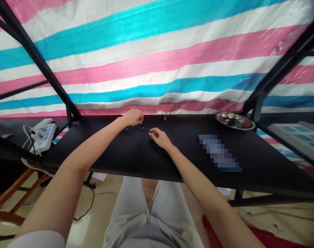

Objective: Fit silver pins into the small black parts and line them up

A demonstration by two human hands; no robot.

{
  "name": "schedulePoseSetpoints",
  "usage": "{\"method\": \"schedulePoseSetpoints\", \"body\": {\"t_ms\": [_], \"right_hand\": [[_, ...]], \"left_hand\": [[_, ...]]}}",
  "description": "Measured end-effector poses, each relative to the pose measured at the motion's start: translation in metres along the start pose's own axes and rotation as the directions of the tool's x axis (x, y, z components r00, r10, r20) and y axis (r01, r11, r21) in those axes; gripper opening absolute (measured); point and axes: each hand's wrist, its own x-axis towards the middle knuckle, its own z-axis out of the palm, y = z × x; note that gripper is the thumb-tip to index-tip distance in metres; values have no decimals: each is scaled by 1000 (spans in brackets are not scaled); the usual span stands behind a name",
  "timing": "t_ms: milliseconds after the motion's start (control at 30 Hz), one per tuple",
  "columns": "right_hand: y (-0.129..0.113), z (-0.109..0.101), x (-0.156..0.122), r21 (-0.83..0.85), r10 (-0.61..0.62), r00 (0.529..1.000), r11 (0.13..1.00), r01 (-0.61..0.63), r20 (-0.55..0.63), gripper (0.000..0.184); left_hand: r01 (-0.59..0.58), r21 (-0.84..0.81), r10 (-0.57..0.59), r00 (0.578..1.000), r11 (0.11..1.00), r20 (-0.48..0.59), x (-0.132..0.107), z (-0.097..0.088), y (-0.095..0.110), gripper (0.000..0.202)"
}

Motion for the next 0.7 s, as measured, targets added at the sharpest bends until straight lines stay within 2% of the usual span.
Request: {"method": "schedulePoseSetpoints", "body": {"t_ms": [167, 333, 700], "right_hand": [[2, -3, 1, -33, 3, 999, 999, -4, -33, 26], [5, -3, 1, -50, -9, 999, 999, 7, -39, 25], [4, -4, 0, -76, -3, 999, 997, 1, -33, 26]], "left_hand": [[107, 103, -111, 993, 989, 40, 1, 6, -24, 14], [184, 148, -200, 975, 972, 100, -1, 19, -29, 14], [219, 142, -238, 962, 965, 131, -3, 30, -39, 16]]}}
